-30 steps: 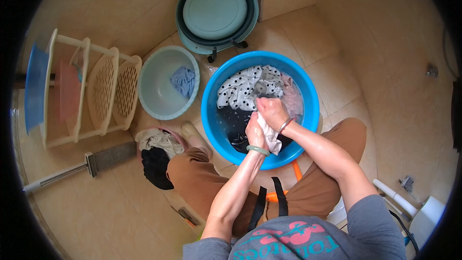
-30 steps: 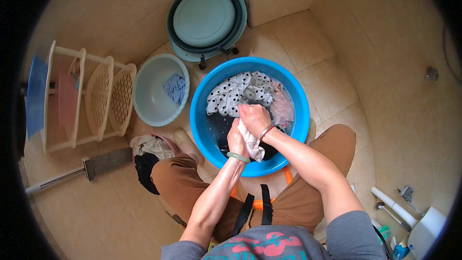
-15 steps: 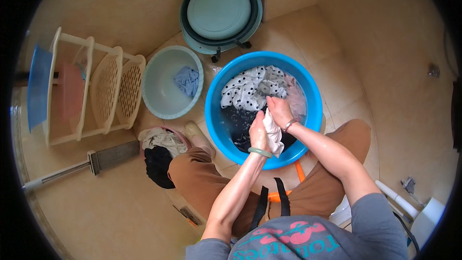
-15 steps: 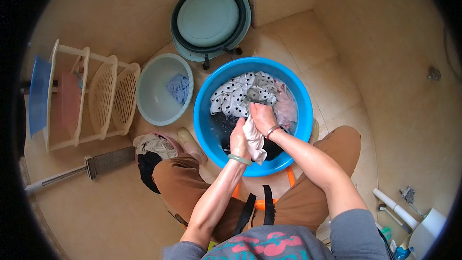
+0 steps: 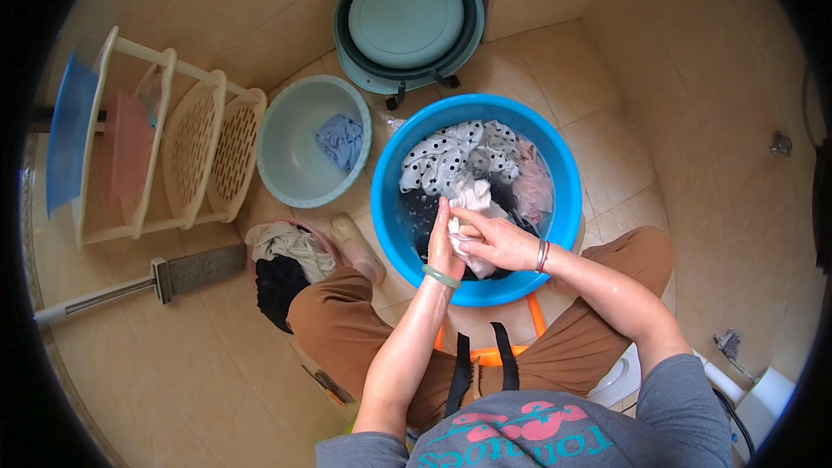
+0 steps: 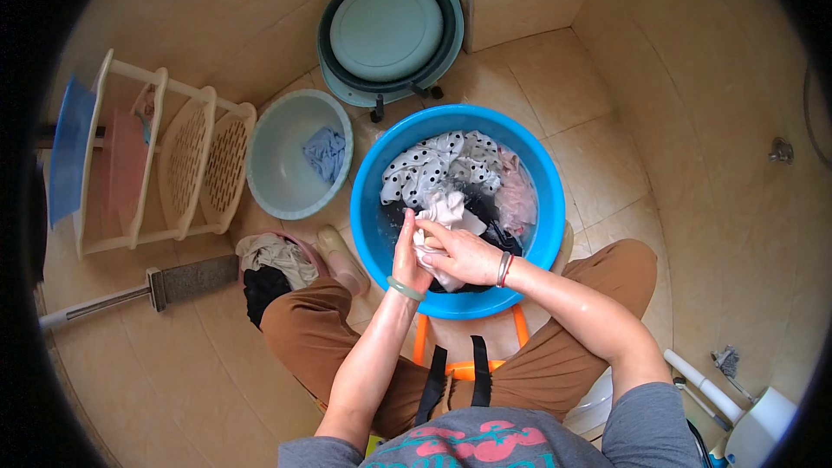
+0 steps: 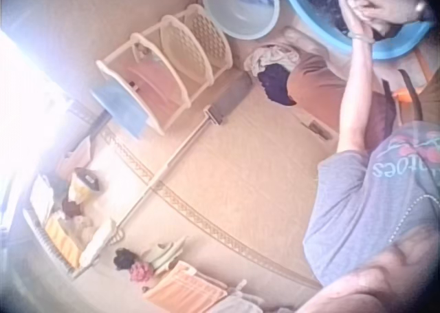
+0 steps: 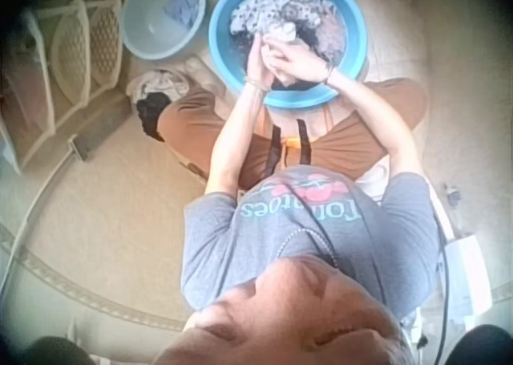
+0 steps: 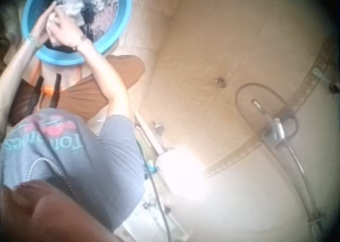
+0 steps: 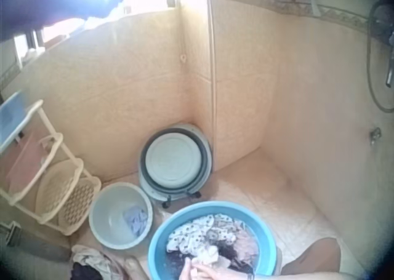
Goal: The person hand-washes various garments in a blue basin filled with water. They scrub and wring out a beige cloth, a white cloth, and a polka-dotted cloth, placing the cleaned items into a pink basin on the floor.
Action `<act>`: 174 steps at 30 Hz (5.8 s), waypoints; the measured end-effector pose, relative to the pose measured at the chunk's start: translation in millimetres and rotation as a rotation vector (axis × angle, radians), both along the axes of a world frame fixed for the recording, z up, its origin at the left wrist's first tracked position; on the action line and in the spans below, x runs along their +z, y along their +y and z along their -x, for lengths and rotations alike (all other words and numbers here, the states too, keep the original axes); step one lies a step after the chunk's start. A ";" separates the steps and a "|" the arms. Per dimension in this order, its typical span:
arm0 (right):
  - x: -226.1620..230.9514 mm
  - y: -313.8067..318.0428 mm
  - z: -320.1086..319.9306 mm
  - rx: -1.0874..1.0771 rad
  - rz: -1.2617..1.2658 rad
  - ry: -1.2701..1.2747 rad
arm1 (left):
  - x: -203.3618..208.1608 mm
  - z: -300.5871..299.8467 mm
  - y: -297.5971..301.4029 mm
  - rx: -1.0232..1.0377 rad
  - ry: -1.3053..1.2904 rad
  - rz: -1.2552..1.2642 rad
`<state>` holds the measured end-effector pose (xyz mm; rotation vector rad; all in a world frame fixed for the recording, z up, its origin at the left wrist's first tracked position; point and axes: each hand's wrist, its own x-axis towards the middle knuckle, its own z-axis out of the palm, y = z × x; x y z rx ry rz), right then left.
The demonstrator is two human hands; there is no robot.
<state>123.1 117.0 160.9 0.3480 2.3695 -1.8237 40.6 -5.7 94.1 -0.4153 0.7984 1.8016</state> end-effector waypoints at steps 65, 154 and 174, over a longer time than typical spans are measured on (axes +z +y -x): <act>-198.2 -12.1 60.2 -0.602 0.003 -0.207 | -112.0 31.6 -21.1 0.406 0.564 0.749; -138.1 -43.5 72.7 -0.245 -0.407 0.435 | -134.9 45.0 7.0 0.146 0.041 0.501; -274.3 9.8 49.6 -0.003 -0.612 -0.404 | -215.1 33.8 -23.7 0.121 0.032 0.543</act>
